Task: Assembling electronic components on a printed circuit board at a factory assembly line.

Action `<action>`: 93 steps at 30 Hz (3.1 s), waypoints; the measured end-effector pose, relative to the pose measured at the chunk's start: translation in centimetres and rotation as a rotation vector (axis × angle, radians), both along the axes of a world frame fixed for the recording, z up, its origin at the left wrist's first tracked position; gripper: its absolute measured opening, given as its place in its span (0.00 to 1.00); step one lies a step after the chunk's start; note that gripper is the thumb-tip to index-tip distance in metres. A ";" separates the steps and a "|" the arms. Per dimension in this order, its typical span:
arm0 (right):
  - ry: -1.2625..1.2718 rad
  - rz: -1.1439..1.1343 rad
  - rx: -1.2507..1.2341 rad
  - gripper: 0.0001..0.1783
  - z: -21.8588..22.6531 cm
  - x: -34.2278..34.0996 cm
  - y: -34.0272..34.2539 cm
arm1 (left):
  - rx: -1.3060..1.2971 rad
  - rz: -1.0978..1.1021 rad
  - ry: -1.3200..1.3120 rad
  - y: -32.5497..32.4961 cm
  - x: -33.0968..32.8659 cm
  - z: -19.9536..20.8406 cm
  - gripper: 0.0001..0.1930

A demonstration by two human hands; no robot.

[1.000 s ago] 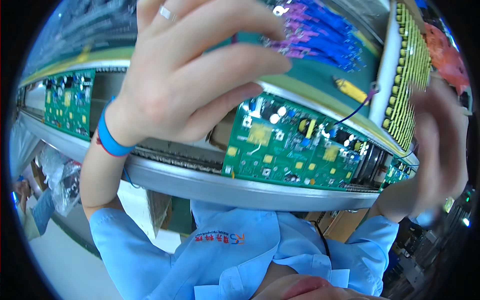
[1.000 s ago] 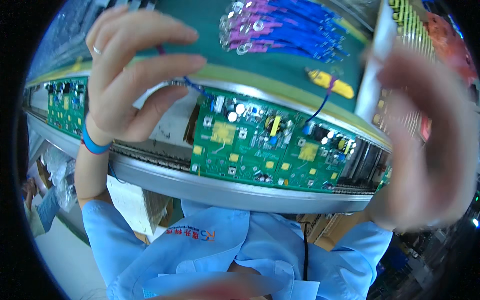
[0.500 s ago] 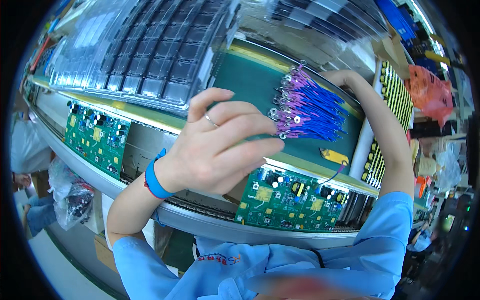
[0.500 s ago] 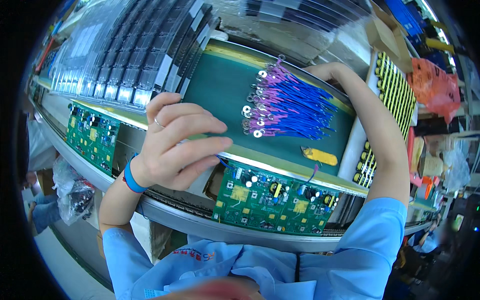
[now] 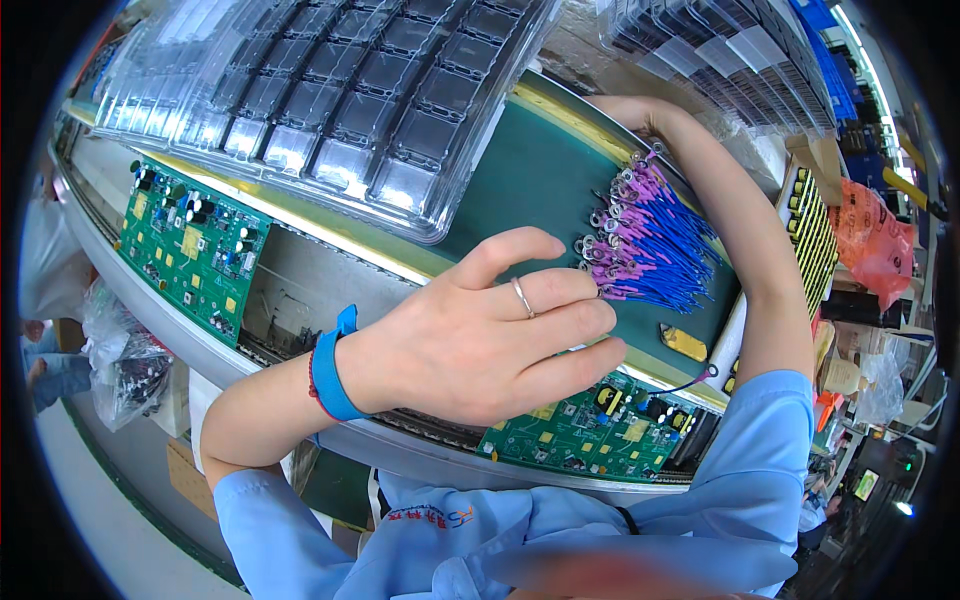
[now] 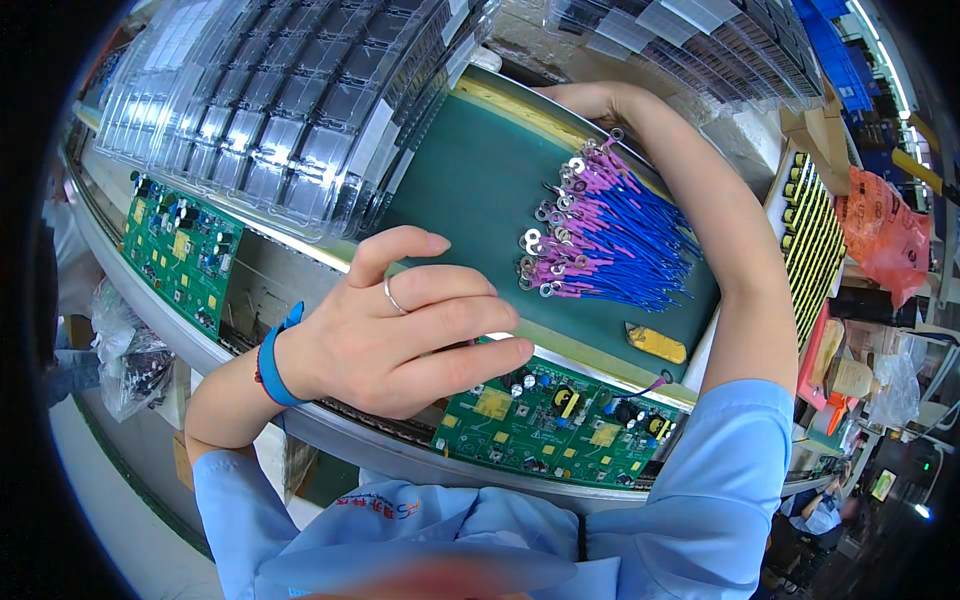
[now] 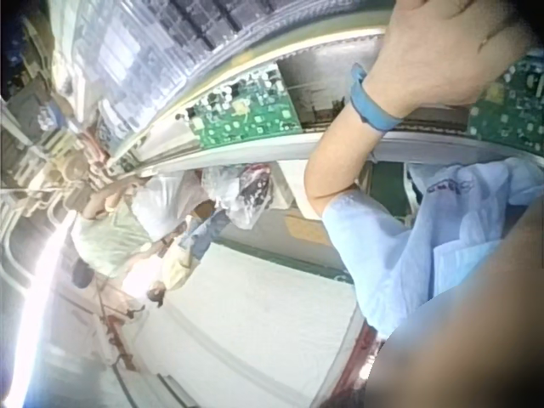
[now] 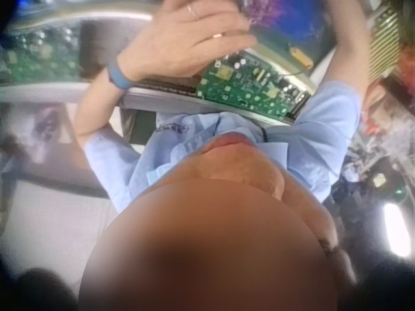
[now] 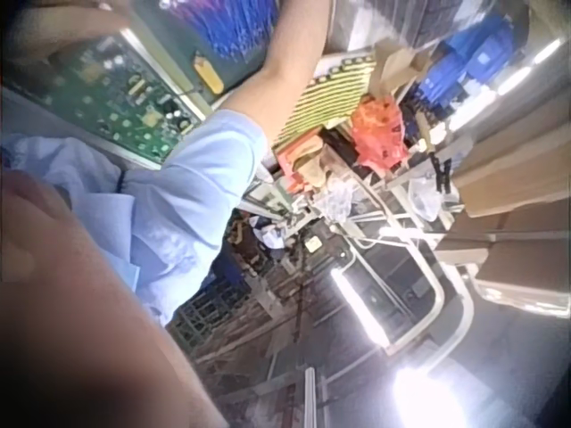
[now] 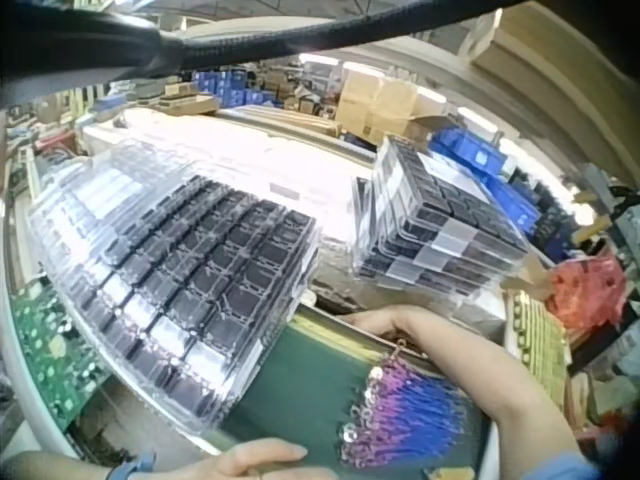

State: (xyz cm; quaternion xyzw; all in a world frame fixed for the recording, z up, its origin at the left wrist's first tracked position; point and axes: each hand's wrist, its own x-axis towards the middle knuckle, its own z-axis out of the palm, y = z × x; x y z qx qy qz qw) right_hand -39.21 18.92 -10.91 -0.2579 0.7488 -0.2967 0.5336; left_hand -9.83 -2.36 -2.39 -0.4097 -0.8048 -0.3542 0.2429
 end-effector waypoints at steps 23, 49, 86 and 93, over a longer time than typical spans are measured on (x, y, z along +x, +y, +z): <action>0.026 -0.117 0.650 0.20 0.6 6.2 13.0 | 0.030 0.030 -0.005 0.7 -0.1 -0.7 0.12; 0.926 0.323 0.692 0.15 2.7 5.7 14.2 | -0.161 -0.020 -0.046 0.1 0.5 1.0 0.17; 1.094 -0.608 -0.318 0.25 14.9 26.1 14.8 | 0.101 -0.118 -0.060 -0.6 -0.3 1.9 0.17; 1.366 -0.515 -0.388 0.33 16.4 34.9 13.8 | 0.167 -0.080 -0.097 0.7 -0.3 0.2 0.18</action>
